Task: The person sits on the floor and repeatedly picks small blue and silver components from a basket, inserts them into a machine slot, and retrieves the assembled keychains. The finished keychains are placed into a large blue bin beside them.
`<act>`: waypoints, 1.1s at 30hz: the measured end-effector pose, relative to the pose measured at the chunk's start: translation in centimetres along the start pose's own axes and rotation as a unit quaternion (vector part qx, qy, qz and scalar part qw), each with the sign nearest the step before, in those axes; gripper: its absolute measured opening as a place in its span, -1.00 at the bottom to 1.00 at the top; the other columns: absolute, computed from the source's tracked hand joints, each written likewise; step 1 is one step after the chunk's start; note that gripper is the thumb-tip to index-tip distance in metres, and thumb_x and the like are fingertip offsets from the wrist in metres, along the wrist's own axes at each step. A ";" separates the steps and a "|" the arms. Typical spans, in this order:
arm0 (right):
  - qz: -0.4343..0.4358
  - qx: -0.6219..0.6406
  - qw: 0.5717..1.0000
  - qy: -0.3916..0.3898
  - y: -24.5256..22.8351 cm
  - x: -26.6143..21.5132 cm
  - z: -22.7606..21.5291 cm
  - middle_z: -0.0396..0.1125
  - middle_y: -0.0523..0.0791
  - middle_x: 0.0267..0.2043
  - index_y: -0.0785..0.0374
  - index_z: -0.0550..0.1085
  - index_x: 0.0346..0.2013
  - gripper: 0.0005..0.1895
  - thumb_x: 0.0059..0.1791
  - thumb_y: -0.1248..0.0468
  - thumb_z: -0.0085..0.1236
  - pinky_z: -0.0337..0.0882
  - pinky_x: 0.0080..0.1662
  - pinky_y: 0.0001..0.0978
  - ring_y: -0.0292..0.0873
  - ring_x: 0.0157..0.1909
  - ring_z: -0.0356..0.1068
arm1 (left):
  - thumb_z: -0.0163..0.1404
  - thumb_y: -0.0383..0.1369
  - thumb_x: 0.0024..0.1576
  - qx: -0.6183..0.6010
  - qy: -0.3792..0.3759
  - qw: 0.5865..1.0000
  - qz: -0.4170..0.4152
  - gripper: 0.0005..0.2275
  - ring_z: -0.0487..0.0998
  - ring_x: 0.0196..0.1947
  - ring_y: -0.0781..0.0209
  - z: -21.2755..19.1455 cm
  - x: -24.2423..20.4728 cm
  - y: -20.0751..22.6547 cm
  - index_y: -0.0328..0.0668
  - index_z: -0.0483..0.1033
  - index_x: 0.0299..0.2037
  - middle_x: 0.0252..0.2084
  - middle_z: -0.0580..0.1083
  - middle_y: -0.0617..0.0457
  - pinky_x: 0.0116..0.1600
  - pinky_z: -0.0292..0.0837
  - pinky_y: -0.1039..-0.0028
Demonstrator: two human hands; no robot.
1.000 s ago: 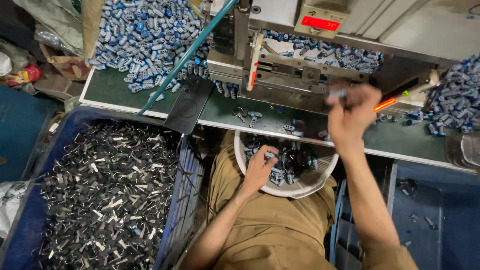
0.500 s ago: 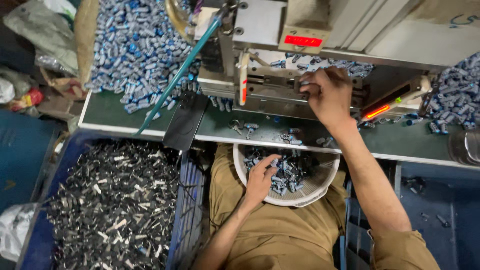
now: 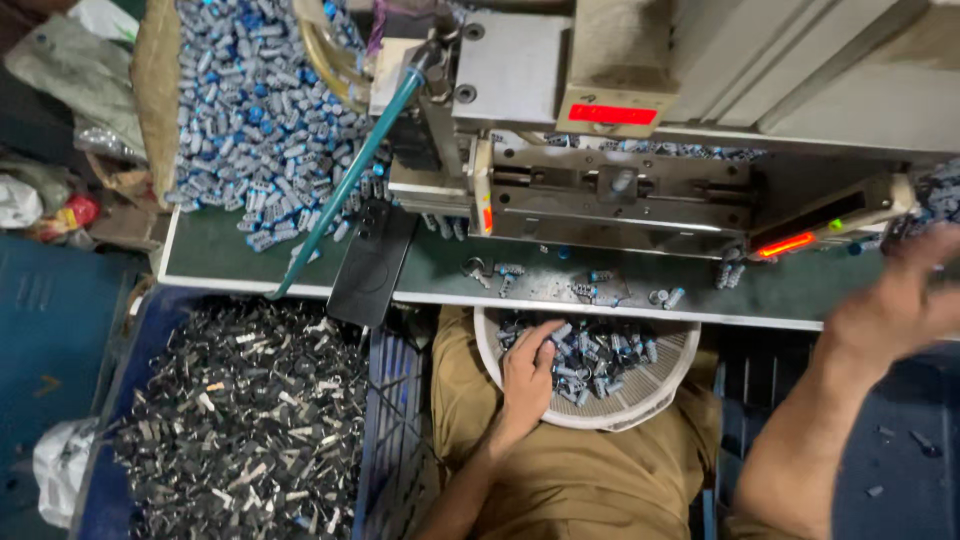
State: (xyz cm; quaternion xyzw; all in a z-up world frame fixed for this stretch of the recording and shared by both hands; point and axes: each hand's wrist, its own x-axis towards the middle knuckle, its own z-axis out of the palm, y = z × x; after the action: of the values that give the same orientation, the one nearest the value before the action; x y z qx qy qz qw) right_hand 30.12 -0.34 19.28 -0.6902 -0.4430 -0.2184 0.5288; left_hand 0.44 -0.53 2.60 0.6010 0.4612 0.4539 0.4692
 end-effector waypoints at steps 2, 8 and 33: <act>-0.074 -0.104 0.984 -0.126 1.1 0.2 -1.4 0.29 0.21 0.20 0.66 0.37 0.20 -0.55 0.29 0.21 -0.03 0.34 0.25 -0.09 0.16 0.19 0.31 | -0.04 -0.53 0.21 -0.009 -0.003 1.000 -0.024 -0.78 0.59 -0.16 -0.03 0.1 0.2 0.3 -0.23 0.54 0.03 -0.13 0.56 -0.09 -0.01 0.46 0.37; -0.027 -0.109 0.981 -0.157 -1.1 -0.7 -2.1 0.30 0.09 0.06 0.57 0.39 0.14 -0.62 0.30 0.20 -0.03 0.22 0.03 -0.22 0.00 -0.01 0.22 | 0.03 -0.53 0.18 0.019 0.007 1.000 -0.017 -0.83 0.52 -0.35 0.05 0.4 -0.2 -0.1 -0.22 0.58 -0.05 -0.26 0.54 -0.08 -0.19 0.43 0.39; 0.330 0.296 0.812 -0.379 -3.4 -21.5 2.4 0.54 -0.05 -0.20 0.29 0.45 -0.20 -0.75 -0.15 0.50 0.18 0.54 -0.16 -0.42 -0.26 -0.24 0.58 | 0.08 -0.56 0.07 0.022 -0.070 0.993 0.096 -0.89 0.56 -0.40 -0.10 0.1 -0.6 -1.4 -0.34 0.49 -0.22 -0.36 0.50 -0.15 -0.25 0.44 0.28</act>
State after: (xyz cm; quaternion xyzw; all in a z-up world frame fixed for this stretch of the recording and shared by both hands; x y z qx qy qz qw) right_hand 15.85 -6.09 3.72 -0.6330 -0.3968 0.3899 0.5383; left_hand 0.24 -0.96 1.17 0.6830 0.3769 0.4433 0.4416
